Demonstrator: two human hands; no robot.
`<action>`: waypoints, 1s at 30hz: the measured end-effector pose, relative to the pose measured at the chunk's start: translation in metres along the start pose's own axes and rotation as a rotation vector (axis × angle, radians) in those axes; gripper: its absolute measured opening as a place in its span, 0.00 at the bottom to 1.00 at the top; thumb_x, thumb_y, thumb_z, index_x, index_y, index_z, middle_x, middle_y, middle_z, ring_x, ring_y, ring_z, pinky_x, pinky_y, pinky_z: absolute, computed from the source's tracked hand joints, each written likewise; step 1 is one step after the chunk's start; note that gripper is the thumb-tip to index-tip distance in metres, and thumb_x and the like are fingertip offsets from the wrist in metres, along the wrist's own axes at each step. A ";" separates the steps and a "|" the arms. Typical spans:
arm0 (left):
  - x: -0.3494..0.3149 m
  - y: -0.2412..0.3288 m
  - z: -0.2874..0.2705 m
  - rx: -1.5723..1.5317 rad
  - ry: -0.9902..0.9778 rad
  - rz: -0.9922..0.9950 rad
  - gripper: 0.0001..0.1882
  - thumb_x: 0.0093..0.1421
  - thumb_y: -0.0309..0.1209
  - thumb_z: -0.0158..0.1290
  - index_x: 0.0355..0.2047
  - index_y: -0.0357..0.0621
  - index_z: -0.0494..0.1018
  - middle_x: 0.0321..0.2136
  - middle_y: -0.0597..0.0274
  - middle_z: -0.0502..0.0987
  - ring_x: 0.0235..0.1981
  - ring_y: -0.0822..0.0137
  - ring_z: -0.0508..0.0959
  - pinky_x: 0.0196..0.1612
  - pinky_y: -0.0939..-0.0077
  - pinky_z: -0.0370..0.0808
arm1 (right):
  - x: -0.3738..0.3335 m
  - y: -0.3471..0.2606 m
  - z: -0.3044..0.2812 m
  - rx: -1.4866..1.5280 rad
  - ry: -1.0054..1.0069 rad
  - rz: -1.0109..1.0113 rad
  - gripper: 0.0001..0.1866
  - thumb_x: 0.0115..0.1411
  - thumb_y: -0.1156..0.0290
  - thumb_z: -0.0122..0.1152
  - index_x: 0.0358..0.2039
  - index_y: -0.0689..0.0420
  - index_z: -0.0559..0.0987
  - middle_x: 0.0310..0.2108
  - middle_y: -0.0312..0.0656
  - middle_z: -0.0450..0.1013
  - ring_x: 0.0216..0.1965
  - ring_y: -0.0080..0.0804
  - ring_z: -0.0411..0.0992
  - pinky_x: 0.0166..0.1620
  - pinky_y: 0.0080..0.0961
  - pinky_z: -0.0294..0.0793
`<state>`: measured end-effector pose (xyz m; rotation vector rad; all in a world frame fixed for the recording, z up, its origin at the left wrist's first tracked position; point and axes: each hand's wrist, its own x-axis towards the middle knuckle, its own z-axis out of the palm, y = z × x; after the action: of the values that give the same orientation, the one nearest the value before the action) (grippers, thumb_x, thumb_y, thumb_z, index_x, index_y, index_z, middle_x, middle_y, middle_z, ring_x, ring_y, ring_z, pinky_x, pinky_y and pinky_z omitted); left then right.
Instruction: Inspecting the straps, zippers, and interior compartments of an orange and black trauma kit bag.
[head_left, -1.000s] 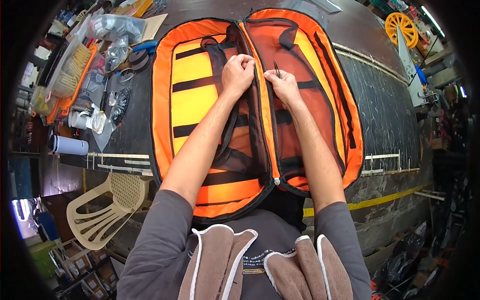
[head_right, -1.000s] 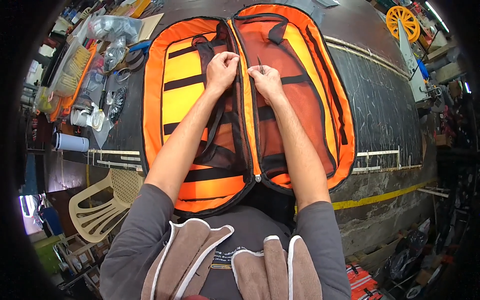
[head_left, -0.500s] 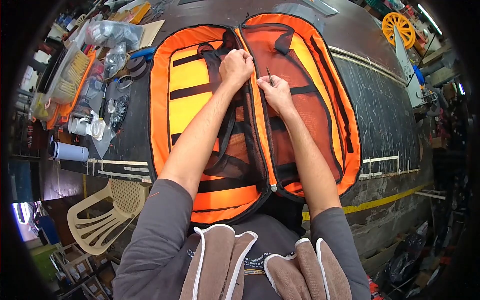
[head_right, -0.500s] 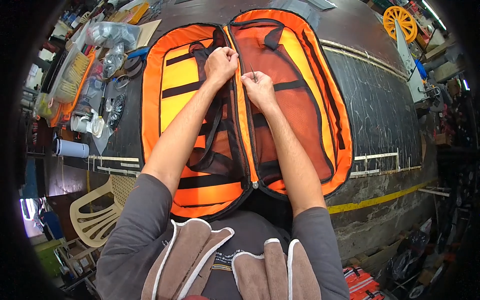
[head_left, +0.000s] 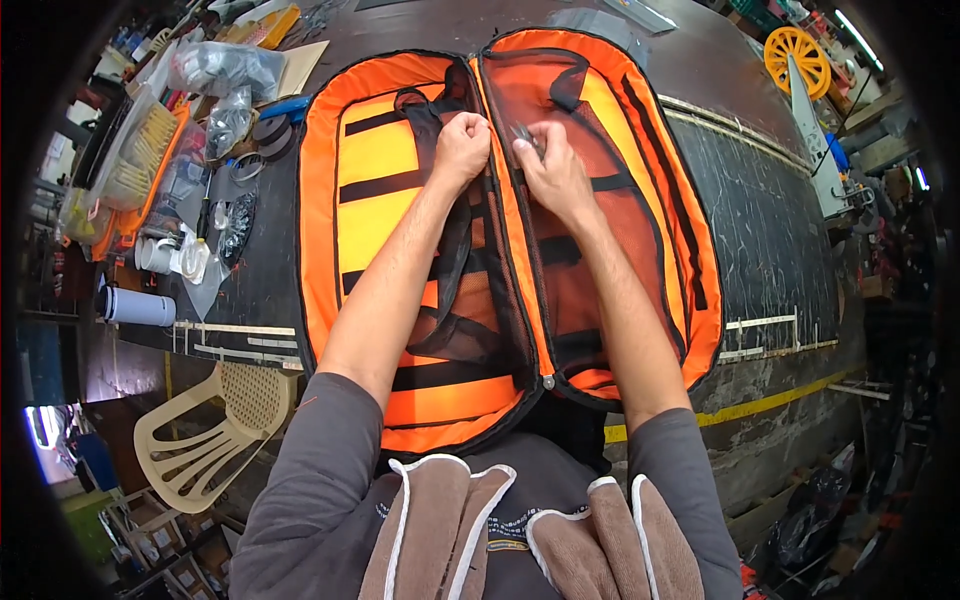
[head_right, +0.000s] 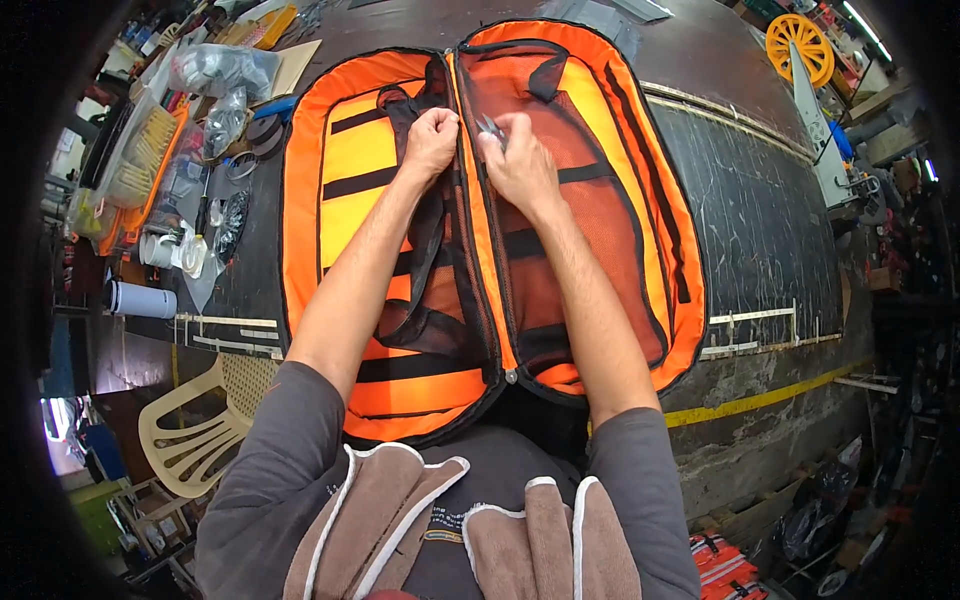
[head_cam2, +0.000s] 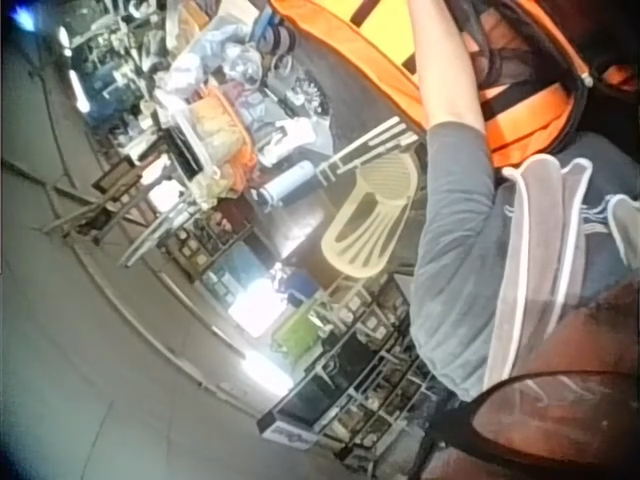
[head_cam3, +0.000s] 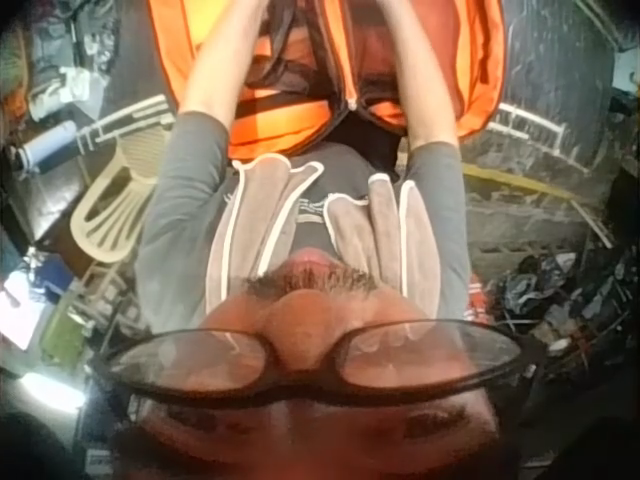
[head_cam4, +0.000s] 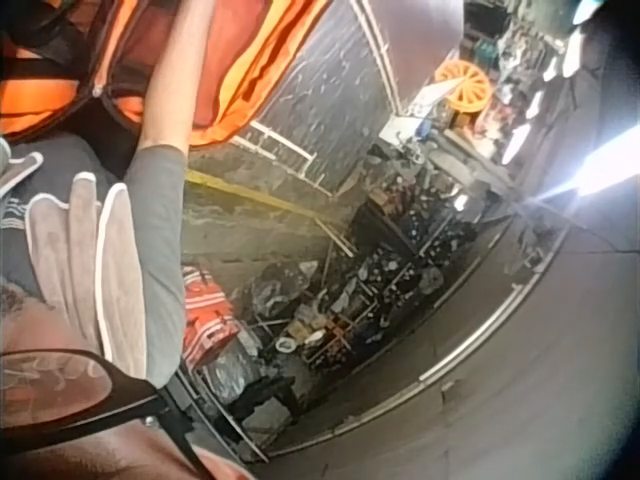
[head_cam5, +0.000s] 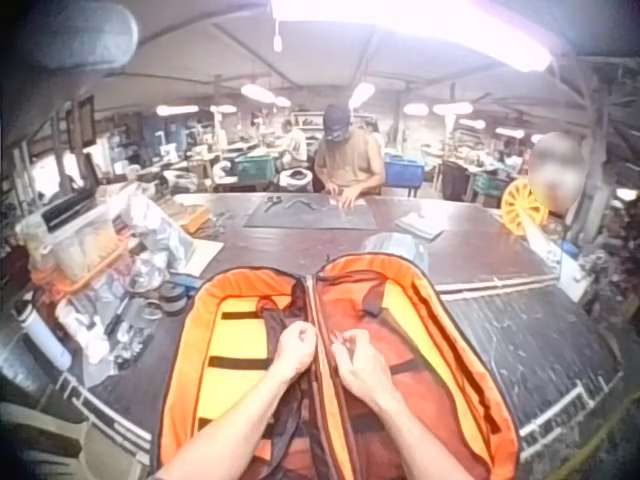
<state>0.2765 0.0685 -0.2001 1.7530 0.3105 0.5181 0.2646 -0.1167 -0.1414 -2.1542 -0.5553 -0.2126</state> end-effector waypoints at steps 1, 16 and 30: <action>-0.002 -0.001 -0.004 0.003 0.007 -0.004 0.11 0.70 0.36 0.57 0.35 0.40 0.79 0.23 0.77 0.71 0.24 0.81 0.67 0.29 0.79 0.68 | 0.007 -0.012 -0.006 -0.063 -0.024 -0.081 0.19 0.67 0.58 0.62 0.50 0.60 0.76 0.41 0.56 0.82 0.44 0.58 0.81 0.49 0.51 0.79; 0.000 -0.001 0.004 0.009 -0.012 0.003 0.12 0.66 0.36 0.56 0.36 0.39 0.80 0.24 0.68 0.78 0.27 0.76 0.75 0.33 0.74 0.75 | 0.065 -0.021 0.002 -0.501 -0.172 -0.405 0.08 0.62 0.69 0.59 0.36 0.59 0.80 0.33 0.53 0.82 0.38 0.55 0.82 0.41 0.51 0.82; -0.047 0.050 -0.029 0.403 -0.131 0.319 0.10 0.62 0.36 0.62 0.37 0.43 0.84 0.29 0.58 0.81 0.30 0.63 0.84 0.36 0.67 0.79 | 0.026 0.013 -0.005 0.359 -0.328 0.400 0.24 0.62 0.56 0.69 0.46 0.66 0.81 0.34 0.43 0.82 0.32 0.29 0.81 0.35 0.28 0.82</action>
<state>0.2185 0.0585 -0.1546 2.2363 0.0397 0.5938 0.2940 -0.1192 -0.1386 -1.9034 -0.3021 0.4354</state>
